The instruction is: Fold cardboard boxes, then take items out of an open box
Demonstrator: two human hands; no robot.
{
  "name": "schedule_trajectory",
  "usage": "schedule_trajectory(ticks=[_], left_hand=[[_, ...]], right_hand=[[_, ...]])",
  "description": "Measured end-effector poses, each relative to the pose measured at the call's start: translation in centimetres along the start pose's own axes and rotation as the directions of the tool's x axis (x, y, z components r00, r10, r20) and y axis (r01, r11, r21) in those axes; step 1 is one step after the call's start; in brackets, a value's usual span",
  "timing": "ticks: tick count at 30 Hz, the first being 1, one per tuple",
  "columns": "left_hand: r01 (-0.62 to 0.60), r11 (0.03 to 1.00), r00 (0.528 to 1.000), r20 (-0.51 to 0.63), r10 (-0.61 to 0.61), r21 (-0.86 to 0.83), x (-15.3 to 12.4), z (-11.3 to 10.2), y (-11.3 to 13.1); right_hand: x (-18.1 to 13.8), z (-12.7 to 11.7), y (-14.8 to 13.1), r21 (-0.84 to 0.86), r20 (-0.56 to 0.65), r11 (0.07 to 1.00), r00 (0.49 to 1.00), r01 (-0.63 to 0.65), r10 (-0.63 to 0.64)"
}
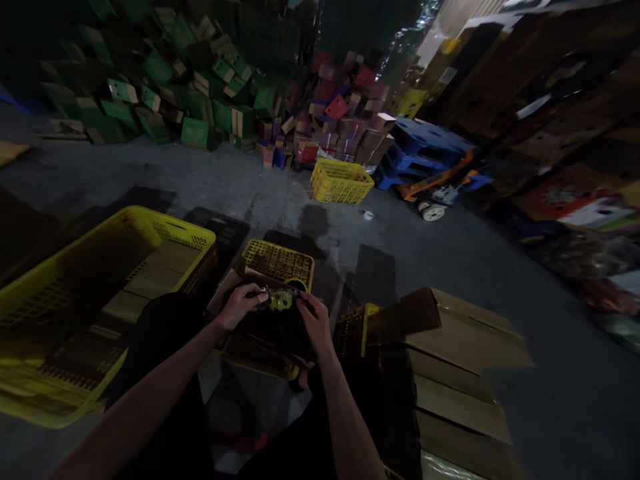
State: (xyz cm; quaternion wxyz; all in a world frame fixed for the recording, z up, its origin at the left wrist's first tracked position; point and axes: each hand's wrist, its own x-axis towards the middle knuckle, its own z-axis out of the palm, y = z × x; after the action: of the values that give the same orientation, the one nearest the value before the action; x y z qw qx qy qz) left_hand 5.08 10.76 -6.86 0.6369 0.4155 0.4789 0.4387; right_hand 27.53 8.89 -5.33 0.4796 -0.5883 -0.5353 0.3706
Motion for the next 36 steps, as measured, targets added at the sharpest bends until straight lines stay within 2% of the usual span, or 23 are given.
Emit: schedule_trajectory(ticks=[3, 6, 14, 20, 22, 29, 36], left_hand=[[-0.126, 0.987, 0.991, -0.022, 0.129, 0.103, 0.1, -0.1, 0.1], [-0.180, 0.973, 0.982, -0.028, 0.186, 0.147, 0.2, -0.2, 0.1], [-0.122, 0.986, 0.991, -0.032, 0.127, 0.113, 0.3, 0.0, 0.0], [-0.034, 0.999, 0.996, 0.081, 0.037, -0.036, -0.4, 0.6, 0.9], [-0.030, 0.999, 0.992, 0.119, 0.033, -0.020, -0.5, 0.7, 1.1], [-0.142, 0.983, 0.982, 0.145, 0.125, 0.115, -0.3, 0.3, 1.0], [-0.069, 0.991, 0.995, 0.080, 0.059, 0.116, -0.3, 0.3, 0.8]], right_hand=[[0.1, -0.1, 0.1, 0.036, -0.004, 0.999, 1.000, -0.013, 0.014], [0.1, -0.2, 0.3, 0.058, 0.000, 0.998, 0.999, -0.033, 0.033], [0.0, -0.3, 0.6, 0.038, -0.027, 0.999, 0.999, -0.029, 0.030], [0.1, -0.3, 0.5, 0.061, -0.042, 0.997, 0.998, -0.037, 0.040], [0.1, -0.2, 0.5, 0.071, -0.038, 0.997, 0.998, -0.041, 0.043], [-0.1, 0.0, 0.2, 0.086, -0.002, 0.996, 0.999, -0.035, 0.035], [-0.3, -0.1, -1.2, 0.070, 0.099, 0.997, 0.995, 0.012, -0.019]])
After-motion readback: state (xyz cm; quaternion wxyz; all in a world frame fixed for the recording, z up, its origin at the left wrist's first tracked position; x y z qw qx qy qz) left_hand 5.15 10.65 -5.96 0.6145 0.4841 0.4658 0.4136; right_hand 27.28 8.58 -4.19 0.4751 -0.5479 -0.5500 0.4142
